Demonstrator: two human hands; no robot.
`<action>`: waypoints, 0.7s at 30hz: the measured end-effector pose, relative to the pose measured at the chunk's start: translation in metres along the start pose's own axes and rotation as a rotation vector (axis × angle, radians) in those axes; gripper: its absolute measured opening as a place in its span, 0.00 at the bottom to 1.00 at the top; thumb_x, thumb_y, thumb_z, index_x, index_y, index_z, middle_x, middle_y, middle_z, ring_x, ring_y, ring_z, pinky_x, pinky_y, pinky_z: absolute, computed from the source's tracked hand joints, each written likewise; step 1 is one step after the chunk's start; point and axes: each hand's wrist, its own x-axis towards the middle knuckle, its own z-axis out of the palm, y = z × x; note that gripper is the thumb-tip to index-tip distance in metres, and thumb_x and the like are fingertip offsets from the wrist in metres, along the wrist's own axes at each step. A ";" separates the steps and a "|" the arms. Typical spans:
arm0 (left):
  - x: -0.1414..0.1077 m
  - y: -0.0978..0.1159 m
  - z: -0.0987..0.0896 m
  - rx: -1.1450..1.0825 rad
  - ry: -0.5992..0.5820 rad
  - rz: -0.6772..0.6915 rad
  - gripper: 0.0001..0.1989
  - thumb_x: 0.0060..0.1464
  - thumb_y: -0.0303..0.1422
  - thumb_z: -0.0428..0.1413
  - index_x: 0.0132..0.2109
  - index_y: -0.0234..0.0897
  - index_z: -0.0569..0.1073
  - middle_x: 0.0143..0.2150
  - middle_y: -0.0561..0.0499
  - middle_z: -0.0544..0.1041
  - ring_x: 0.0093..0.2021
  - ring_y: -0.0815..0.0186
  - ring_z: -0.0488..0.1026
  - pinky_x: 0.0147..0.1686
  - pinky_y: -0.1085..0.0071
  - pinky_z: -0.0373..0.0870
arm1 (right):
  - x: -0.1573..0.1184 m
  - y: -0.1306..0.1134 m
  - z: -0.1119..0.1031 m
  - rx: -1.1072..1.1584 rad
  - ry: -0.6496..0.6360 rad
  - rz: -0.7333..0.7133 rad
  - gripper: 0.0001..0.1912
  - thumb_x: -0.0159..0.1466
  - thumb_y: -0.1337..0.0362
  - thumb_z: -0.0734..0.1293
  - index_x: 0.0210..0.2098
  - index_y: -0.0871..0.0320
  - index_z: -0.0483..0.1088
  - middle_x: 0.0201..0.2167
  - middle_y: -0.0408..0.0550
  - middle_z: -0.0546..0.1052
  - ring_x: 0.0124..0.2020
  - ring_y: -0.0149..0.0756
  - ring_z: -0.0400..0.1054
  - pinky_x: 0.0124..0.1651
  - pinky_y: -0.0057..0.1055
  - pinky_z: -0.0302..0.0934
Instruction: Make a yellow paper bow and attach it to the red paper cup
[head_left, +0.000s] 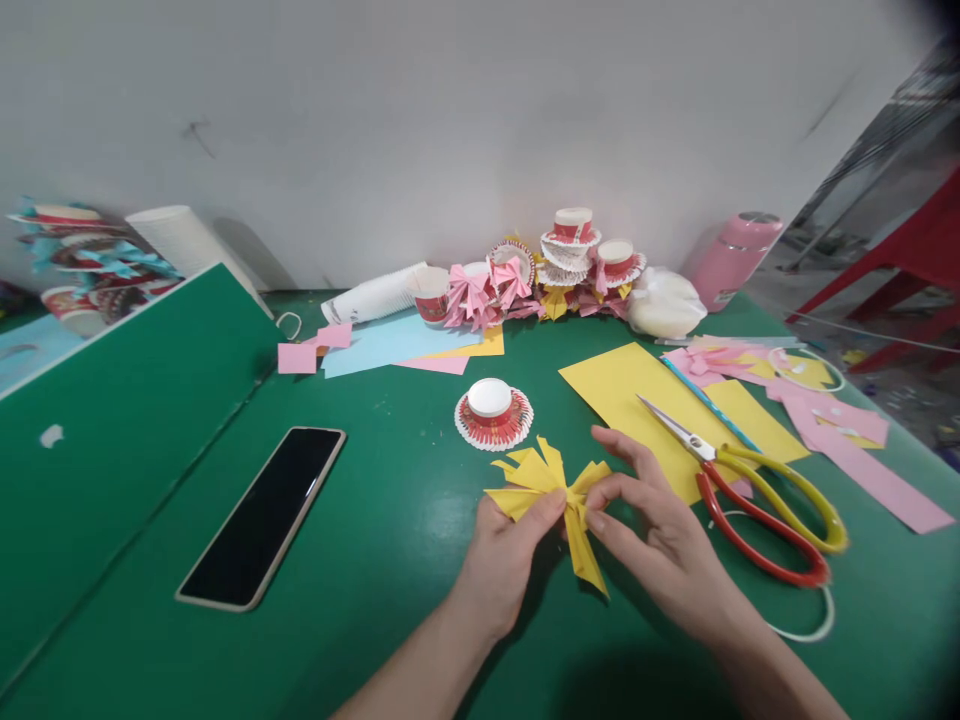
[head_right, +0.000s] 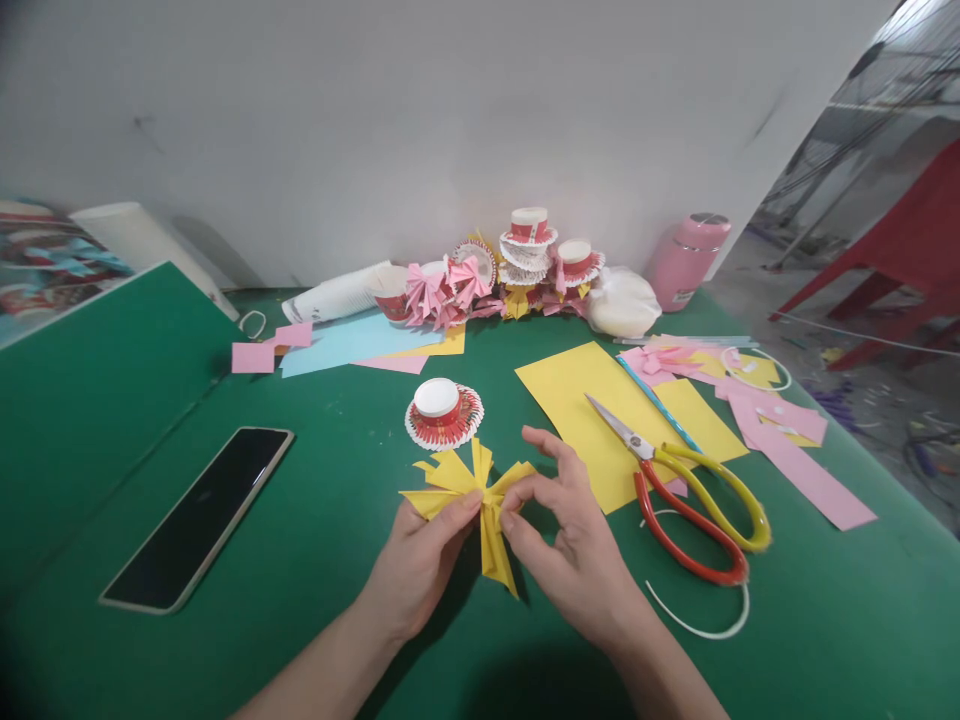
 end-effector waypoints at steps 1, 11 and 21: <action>0.000 0.000 0.000 0.013 -0.006 0.000 0.06 0.49 0.31 0.56 0.35 0.35 0.76 0.26 0.53 0.73 0.30 0.68 0.68 0.36 0.70 0.65 | 0.000 0.000 0.000 -0.015 0.003 -0.003 0.04 0.58 0.64 0.63 0.27 0.54 0.66 0.56 0.50 0.57 0.60 0.47 0.48 0.55 0.45 0.52; 0.004 0.001 0.001 -0.008 0.044 -0.034 0.07 0.47 0.31 0.58 0.35 0.33 0.76 0.32 0.50 0.78 0.35 0.66 0.72 0.40 0.69 0.66 | 0.003 -0.005 0.002 -0.089 0.058 -0.045 0.05 0.56 0.65 0.63 0.25 0.55 0.66 0.52 0.53 0.62 0.58 0.48 0.52 0.53 0.46 0.53; 0.003 0.005 0.003 -0.125 -0.002 -0.071 0.04 0.46 0.28 0.59 0.32 0.32 0.76 0.30 0.50 0.78 0.32 0.68 0.73 0.36 0.72 0.67 | 0.002 -0.006 0.003 -0.143 0.060 -0.048 0.04 0.56 0.65 0.63 0.25 0.56 0.67 0.52 0.54 0.62 0.57 0.50 0.53 0.51 0.46 0.56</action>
